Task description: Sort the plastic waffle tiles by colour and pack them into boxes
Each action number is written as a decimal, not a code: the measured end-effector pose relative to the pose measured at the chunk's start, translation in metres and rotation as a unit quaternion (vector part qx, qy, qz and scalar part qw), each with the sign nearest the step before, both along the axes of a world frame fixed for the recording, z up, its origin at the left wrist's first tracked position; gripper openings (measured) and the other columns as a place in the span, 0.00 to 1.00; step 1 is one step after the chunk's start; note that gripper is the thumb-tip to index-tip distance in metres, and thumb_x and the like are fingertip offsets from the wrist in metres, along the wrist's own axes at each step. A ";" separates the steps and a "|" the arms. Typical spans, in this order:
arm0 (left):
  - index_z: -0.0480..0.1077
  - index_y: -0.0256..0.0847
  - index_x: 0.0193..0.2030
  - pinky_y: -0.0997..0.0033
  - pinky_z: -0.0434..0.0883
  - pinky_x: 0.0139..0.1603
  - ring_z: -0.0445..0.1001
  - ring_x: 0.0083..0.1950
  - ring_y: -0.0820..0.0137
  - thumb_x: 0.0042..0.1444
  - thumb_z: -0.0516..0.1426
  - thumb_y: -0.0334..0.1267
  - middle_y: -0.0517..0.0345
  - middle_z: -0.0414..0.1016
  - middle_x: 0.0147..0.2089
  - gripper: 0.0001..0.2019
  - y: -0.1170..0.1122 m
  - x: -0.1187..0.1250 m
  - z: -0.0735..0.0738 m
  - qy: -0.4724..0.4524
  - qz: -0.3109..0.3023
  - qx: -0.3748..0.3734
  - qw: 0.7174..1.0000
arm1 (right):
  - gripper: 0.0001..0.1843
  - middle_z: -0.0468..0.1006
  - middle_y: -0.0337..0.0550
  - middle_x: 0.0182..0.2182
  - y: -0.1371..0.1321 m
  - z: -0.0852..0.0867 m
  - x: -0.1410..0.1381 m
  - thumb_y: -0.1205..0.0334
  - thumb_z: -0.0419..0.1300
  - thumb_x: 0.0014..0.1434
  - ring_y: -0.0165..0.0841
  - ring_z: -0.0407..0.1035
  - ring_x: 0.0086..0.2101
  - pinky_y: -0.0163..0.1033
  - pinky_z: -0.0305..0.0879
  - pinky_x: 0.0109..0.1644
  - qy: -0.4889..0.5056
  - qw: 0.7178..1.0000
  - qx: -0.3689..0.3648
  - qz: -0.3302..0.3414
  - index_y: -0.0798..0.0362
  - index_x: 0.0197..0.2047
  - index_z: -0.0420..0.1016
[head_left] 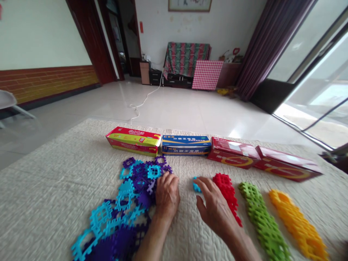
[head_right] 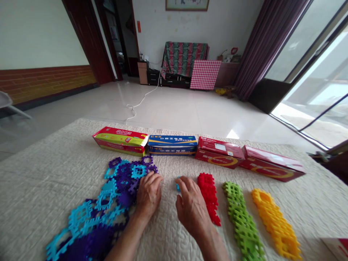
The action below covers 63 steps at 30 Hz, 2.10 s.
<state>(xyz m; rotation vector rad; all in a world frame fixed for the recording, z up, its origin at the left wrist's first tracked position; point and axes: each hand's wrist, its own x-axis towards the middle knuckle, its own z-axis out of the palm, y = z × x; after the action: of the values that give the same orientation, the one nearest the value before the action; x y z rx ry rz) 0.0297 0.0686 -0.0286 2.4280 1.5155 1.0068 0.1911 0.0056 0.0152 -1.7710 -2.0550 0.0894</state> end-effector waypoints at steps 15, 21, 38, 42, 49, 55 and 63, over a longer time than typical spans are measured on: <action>0.74 0.39 0.43 0.59 0.70 0.54 0.72 0.51 0.63 0.57 0.49 0.23 0.49 0.76 0.44 0.16 -0.003 0.004 0.010 -0.053 0.008 -0.029 0.998 | 0.13 0.72 0.48 0.44 -0.026 -0.051 -0.041 0.73 0.49 0.60 0.39 0.65 0.44 0.46 0.64 0.49 0.057 0.995 0.082 -0.030 0.54 0.44 0.70; 0.75 0.38 0.44 0.71 0.71 0.54 0.75 0.50 0.70 0.54 0.47 0.21 0.52 0.79 0.47 0.19 0.003 0.001 0.024 -0.165 0.001 -0.046 0.985 | 0.12 0.73 0.48 0.44 -0.026 -0.054 -0.039 0.71 0.49 0.60 0.38 0.66 0.43 0.45 0.64 0.49 0.031 0.995 0.091 -0.033 0.53 0.42 0.70; 0.68 0.30 0.57 0.59 0.65 0.57 0.72 0.55 0.53 0.57 0.55 0.37 0.35 0.75 0.49 0.21 0.067 -0.148 0.034 0.006 0.324 -0.193 0.926 | 0.12 0.73 0.48 0.43 -0.023 -0.053 -0.040 0.73 0.50 0.56 0.39 0.66 0.44 0.44 0.63 0.49 0.028 0.994 0.092 -0.046 0.53 0.41 0.70; 0.68 0.34 0.58 0.65 0.66 0.54 0.74 0.52 0.57 0.57 0.54 0.34 0.40 0.75 0.49 0.21 0.072 -0.148 0.025 0.031 0.317 -0.206 0.925 | 0.12 0.73 0.48 0.43 -0.024 -0.050 -0.041 0.73 0.50 0.56 0.38 0.66 0.44 0.44 0.63 0.49 0.028 0.995 0.083 -0.051 0.53 0.40 0.70; 0.71 0.37 0.55 0.68 0.69 0.48 0.76 0.48 0.60 0.56 0.54 0.33 0.45 0.78 0.46 0.19 0.063 -0.168 0.034 0.024 0.320 -0.191 0.928 | 0.12 0.73 0.48 0.43 -0.026 -0.049 -0.042 0.73 0.49 0.57 0.38 0.66 0.44 0.44 0.63 0.50 0.035 0.995 0.073 -0.053 0.53 0.40 0.70; 0.71 0.38 0.54 0.73 0.68 0.52 0.74 0.49 0.68 0.55 0.50 0.26 0.50 0.76 0.47 0.21 0.057 -0.120 0.052 0.020 0.193 -0.129 0.972 | 0.14 0.75 0.47 0.44 -0.026 -0.044 -0.041 0.74 0.49 0.56 0.37 0.68 0.44 0.42 0.66 0.49 0.027 0.996 0.067 -0.042 0.53 0.40 0.72; 0.72 0.42 0.53 0.72 0.66 0.57 0.71 0.52 0.67 0.52 0.52 0.25 0.53 0.74 0.47 0.22 0.061 -0.074 0.046 0.081 0.023 -0.131 0.988 | 0.19 0.73 0.50 0.50 -0.062 -0.062 -0.037 0.72 0.50 0.56 0.41 0.67 0.50 0.48 0.67 0.54 0.010 0.990 0.120 -0.072 0.52 0.48 0.72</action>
<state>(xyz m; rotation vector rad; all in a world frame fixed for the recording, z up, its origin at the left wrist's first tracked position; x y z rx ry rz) -0.0446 0.1292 0.0172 2.3460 1.6429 0.5831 0.1542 -0.0565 -0.0472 -1.7518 -1.8295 -0.1754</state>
